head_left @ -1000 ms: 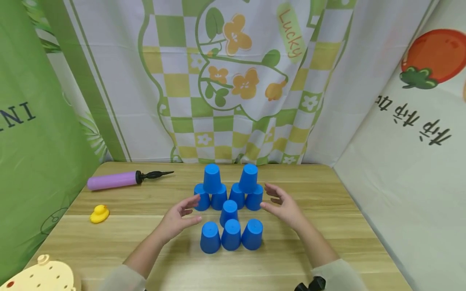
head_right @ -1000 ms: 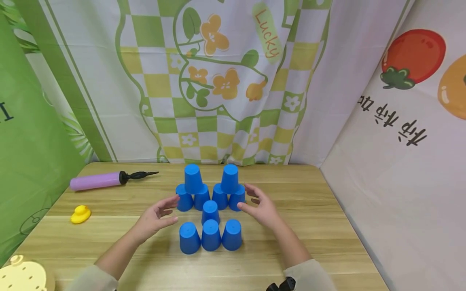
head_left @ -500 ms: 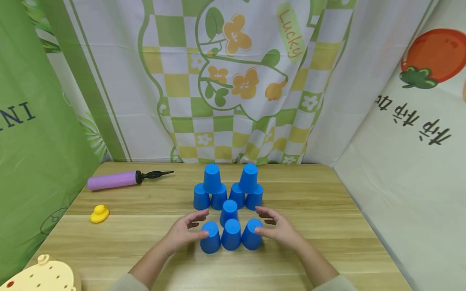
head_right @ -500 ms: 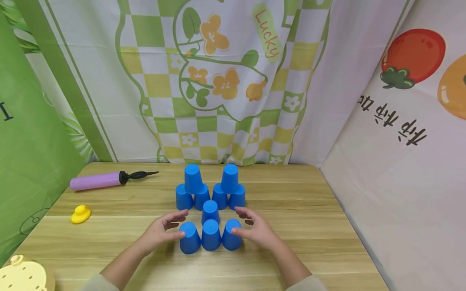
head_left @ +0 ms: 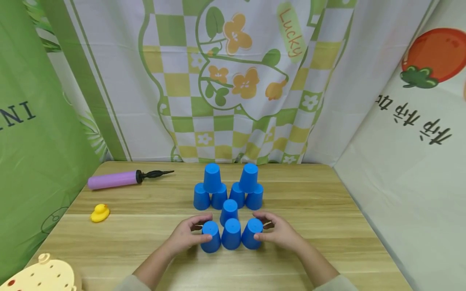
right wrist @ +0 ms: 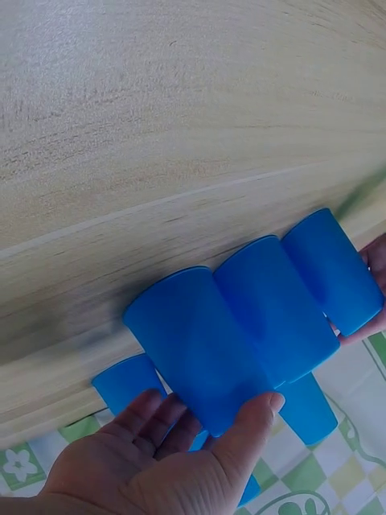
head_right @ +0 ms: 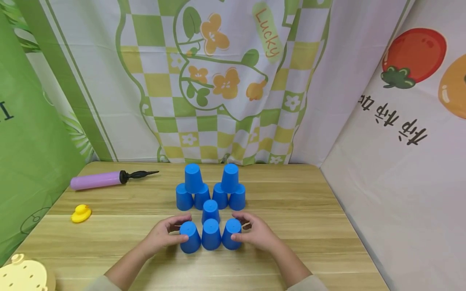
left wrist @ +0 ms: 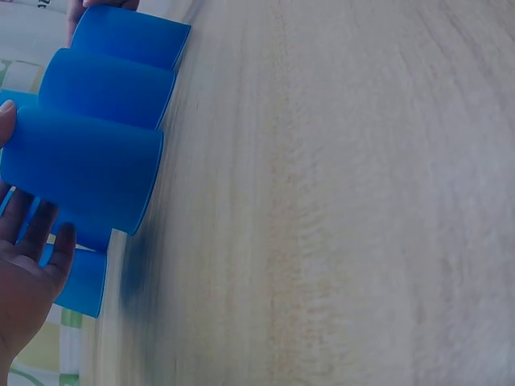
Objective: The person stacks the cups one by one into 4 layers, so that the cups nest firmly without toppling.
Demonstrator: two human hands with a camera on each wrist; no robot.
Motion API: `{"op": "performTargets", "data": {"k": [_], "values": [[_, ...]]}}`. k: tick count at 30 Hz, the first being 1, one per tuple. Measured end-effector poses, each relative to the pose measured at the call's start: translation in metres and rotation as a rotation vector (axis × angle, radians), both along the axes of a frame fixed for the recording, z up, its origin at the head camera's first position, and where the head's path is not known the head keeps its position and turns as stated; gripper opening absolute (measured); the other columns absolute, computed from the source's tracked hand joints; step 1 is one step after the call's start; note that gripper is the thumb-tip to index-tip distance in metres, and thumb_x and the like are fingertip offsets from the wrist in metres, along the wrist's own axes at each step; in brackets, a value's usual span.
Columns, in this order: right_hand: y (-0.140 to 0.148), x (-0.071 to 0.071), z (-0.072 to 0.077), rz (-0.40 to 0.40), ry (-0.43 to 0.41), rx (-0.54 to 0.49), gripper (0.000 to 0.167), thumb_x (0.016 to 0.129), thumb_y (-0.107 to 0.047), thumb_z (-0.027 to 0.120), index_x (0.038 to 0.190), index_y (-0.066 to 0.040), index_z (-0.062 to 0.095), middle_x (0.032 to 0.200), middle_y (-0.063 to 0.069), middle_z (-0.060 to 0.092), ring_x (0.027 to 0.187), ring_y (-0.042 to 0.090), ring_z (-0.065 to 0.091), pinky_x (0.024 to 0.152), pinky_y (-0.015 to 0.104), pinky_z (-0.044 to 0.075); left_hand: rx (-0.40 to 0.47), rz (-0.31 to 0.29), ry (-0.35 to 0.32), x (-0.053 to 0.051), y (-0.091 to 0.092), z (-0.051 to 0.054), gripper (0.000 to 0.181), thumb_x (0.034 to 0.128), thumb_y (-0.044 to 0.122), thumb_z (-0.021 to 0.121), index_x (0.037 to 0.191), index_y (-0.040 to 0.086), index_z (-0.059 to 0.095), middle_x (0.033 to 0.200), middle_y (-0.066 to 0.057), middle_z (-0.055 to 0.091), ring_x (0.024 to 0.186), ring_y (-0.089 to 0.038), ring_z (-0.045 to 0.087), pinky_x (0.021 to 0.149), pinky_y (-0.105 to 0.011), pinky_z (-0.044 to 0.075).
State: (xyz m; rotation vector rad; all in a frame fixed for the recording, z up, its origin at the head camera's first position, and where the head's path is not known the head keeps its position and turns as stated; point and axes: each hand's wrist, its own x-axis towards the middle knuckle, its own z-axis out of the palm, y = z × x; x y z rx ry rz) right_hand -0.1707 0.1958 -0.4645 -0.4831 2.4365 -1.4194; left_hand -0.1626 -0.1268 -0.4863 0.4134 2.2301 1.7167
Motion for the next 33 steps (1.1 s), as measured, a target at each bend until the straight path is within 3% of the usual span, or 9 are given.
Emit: {"op": "performTargets", "data": {"k": [8,17,22,28,33], "values": [[-0.002,0.001,-0.003,-0.056,-0.041,0.0,0.063,0.083,-0.032,0.079,0.134,-0.003,0.056,0.133,0.013,0.06,0.119,0.033,0.057,0.105,0.058,0.044,-0.004,0.023,-0.007,0.001,0.0,-0.002,0.063,0.0856,0.027,0.077,0.137,0.001,0.053,0.137,-0.02,0.057,0.124,-0.04,0.054,0.103,-0.056,0.046],[-0.002,0.0,0.002,-0.131,-0.014,0.049,0.056,0.08,-0.035,0.081,0.126,-0.01,0.062,0.126,0.007,0.064,0.116,0.028,0.059,0.101,0.053,0.049,0.01,0.033,-0.019,0.003,0.001,-0.003,0.061,0.0862,0.026,0.076,0.137,0.001,0.054,0.137,-0.02,0.057,0.123,-0.04,0.054,0.102,-0.053,0.048],[0.001,-0.003,0.019,-0.15,0.055,0.028,0.052,0.082,-0.029,0.08,0.125,-0.009,0.062,0.124,0.01,0.063,0.115,0.028,0.059,0.101,0.054,0.048,0.0,0.04,-0.019,0.004,0.001,-0.002,0.06,0.0865,0.027,0.076,0.136,0.001,0.054,0.137,-0.019,0.057,0.123,-0.039,0.055,0.102,-0.052,0.049],[0.002,-0.009,0.045,-0.137,0.196,0.029,0.048,0.084,-0.022,0.078,0.124,-0.002,0.061,0.117,0.014,0.064,0.108,0.027,0.061,0.095,0.042,0.053,-0.013,0.04,-0.005,0.004,0.0,-0.002,0.06,0.0865,0.027,0.076,0.136,0.0,0.055,0.135,-0.019,0.059,0.122,-0.038,0.055,0.102,-0.053,0.048],[-0.002,-0.013,0.062,-0.138,0.191,0.052,0.048,0.083,-0.024,0.079,0.122,-0.004,0.06,0.115,0.011,0.065,0.106,0.025,0.06,0.092,0.038,0.052,-0.002,0.038,-0.01,0.003,0.001,-0.004,0.06,0.0862,0.027,0.076,0.136,0.001,0.055,0.136,-0.019,0.058,0.122,-0.037,0.055,0.102,-0.052,0.048]]}}
